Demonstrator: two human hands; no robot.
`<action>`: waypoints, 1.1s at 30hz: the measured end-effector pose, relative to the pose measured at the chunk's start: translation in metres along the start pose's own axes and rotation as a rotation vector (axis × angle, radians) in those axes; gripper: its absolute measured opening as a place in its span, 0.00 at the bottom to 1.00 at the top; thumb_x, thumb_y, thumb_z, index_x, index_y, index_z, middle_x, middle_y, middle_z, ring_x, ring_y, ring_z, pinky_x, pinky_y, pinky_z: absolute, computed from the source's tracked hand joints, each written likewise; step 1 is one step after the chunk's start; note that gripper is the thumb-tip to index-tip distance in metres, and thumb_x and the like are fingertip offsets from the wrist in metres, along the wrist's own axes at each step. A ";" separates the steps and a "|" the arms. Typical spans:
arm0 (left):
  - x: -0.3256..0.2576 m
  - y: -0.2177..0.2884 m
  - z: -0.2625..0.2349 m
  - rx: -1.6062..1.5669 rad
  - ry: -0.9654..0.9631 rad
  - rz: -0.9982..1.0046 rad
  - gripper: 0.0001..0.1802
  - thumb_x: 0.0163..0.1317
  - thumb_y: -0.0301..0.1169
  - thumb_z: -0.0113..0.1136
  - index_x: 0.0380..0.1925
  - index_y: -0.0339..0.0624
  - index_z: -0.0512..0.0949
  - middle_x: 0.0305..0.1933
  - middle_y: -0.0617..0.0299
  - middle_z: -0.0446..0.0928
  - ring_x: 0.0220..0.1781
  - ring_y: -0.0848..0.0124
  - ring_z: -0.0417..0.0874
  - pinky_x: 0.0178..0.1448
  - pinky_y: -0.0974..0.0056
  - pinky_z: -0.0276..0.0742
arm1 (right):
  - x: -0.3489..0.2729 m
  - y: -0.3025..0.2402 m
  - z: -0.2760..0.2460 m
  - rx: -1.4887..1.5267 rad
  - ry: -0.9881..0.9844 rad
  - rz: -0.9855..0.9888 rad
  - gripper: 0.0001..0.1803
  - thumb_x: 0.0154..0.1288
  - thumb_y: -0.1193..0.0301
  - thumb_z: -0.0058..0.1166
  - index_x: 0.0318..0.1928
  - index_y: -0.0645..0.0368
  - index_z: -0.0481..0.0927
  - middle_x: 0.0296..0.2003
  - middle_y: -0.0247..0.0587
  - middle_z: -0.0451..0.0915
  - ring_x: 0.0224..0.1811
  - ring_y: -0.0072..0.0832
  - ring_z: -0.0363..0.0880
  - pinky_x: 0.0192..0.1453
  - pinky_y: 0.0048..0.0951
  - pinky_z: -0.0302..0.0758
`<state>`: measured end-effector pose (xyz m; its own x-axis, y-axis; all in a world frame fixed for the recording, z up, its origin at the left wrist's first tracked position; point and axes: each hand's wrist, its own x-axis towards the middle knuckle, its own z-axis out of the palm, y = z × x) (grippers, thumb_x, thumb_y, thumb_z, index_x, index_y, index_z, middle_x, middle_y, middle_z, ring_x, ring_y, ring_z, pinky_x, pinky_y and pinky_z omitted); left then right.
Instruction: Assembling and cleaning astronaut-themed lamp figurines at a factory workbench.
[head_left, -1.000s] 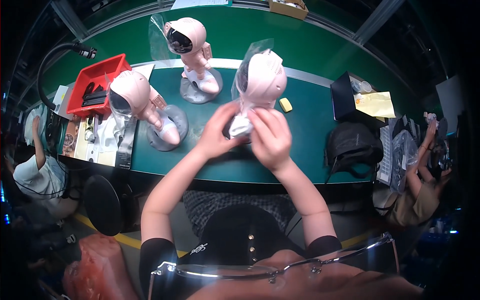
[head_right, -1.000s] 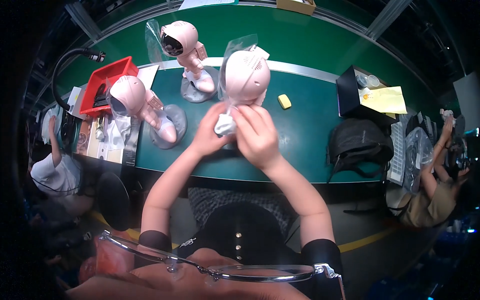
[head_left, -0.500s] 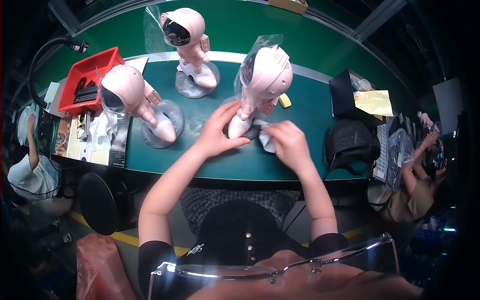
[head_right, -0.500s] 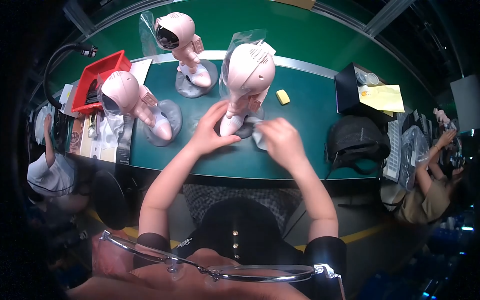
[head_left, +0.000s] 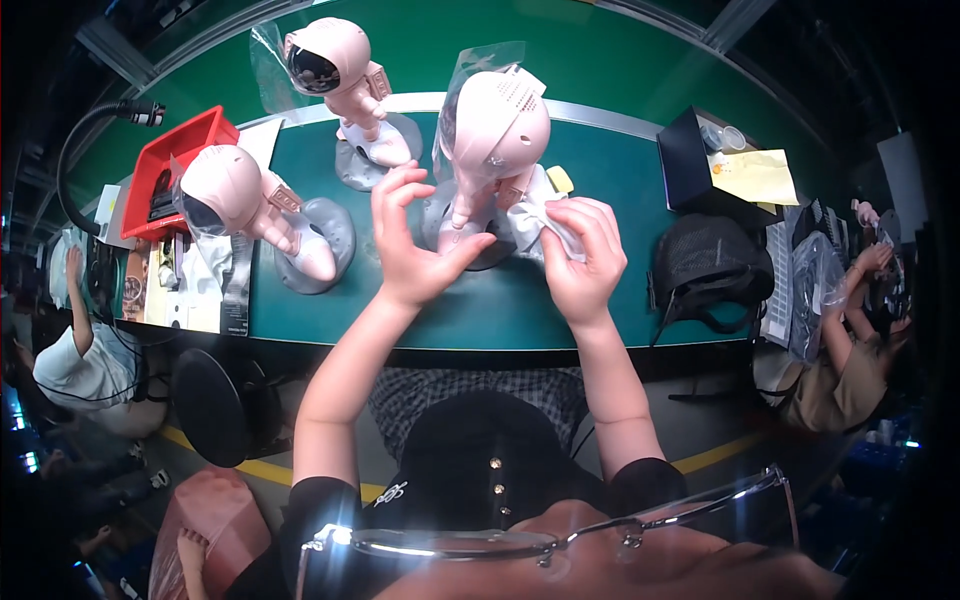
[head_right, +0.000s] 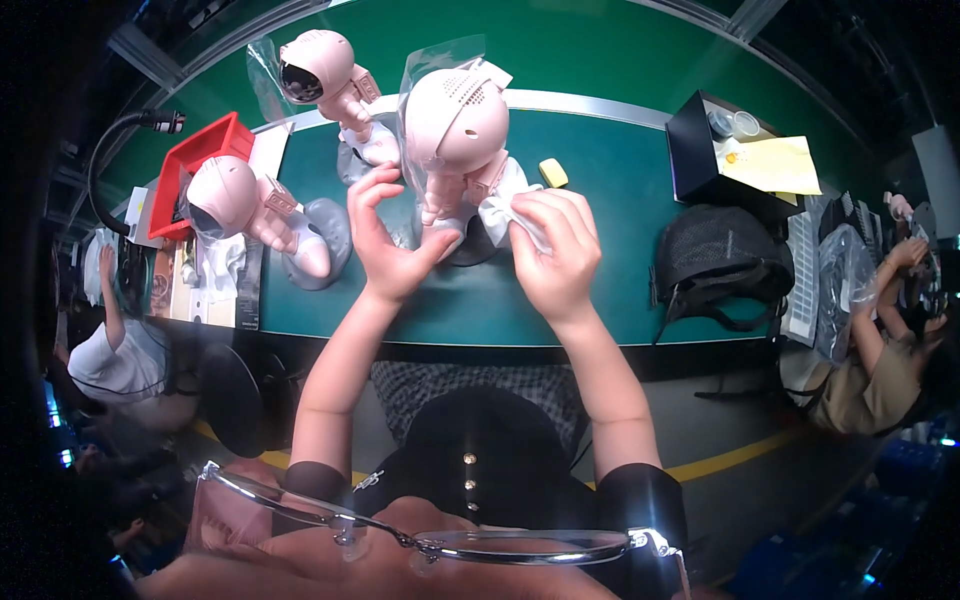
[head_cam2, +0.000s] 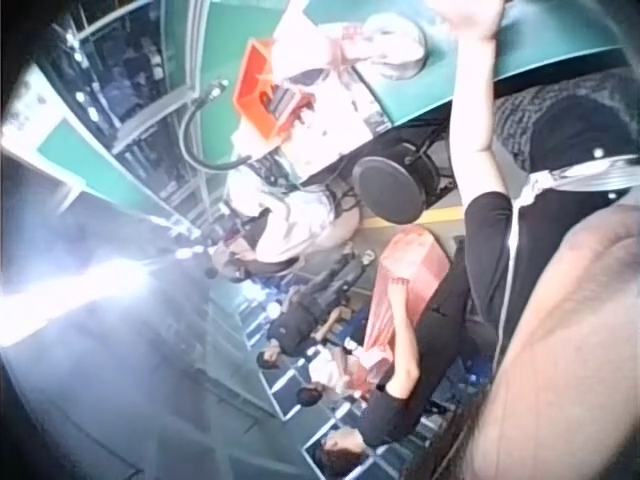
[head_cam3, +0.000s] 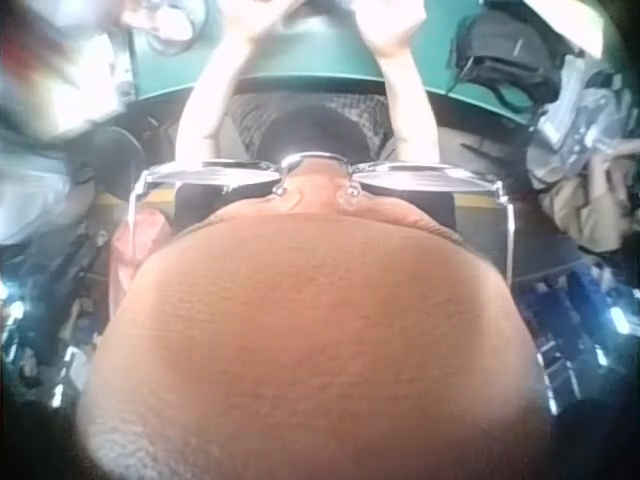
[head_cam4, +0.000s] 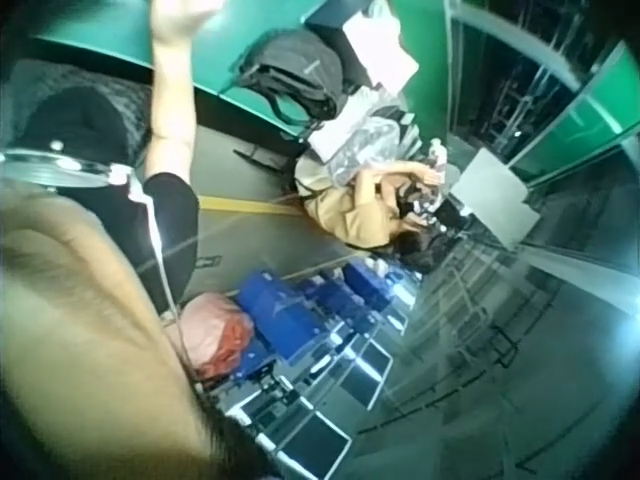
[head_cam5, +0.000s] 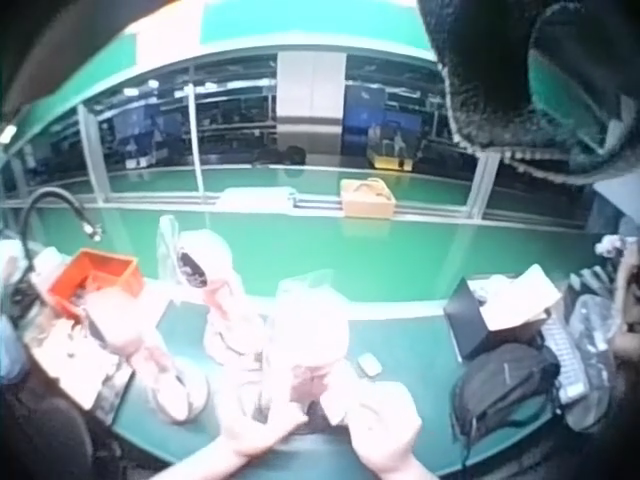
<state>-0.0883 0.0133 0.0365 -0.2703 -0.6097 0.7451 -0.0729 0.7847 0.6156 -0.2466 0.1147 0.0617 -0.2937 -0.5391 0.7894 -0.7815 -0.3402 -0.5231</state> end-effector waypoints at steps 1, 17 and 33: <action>0.003 0.006 0.001 0.050 0.048 0.044 0.32 0.37 0.37 0.76 0.40 0.39 0.69 0.51 0.50 0.69 0.57 0.54 0.69 0.61 0.54 0.64 | -0.001 0.000 0.001 0.001 0.004 0.002 0.16 0.40 0.87 0.59 0.34 0.62 0.79 0.33 0.43 0.80 0.37 0.38 0.77 0.44 0.32 0.75; 0.009 0.004 -0.007 -0.270 0.296 -0.185 0.04 0.56 0.21 0.57 0.30 0.37 0.73 0.48 0.54 0.71 0.54 0.65 0.71 0.61 0.62 0.61 | 0.011 -0.035 0.050 -0.282 -0.164 -0.317 0.15 0.51 0.72 0.58 0.41 0.65 0.79 0.42 0.44 0.77 0.36 0.33 0.76 0.38 0.32 0.76; -0.011 -0.020 0.002 -0.529 -0.084 -0.309 0.41 0.50 0.43 0.67 0.58 0.33 0.59 0.58 0.50 0.65 0.64 0.60 0.65 0.69 0.57 0.55 | 0.001 0.016 -0.018 0.048 0.015 0.499 0.10 0.57 0.77 0.58 0.41 0.65 0.77 0.33 0.45 0.81 0.34 0.28 0.82 0.38 0.25 0.76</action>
<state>-0.0861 0.0048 0.0154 -0.3894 -0.7718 0.5027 0.3207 0.3980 0.8595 -0.2694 0.1223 0.0593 -0.6333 -0.6342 0.4436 -0.5179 -0.0787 -0.8518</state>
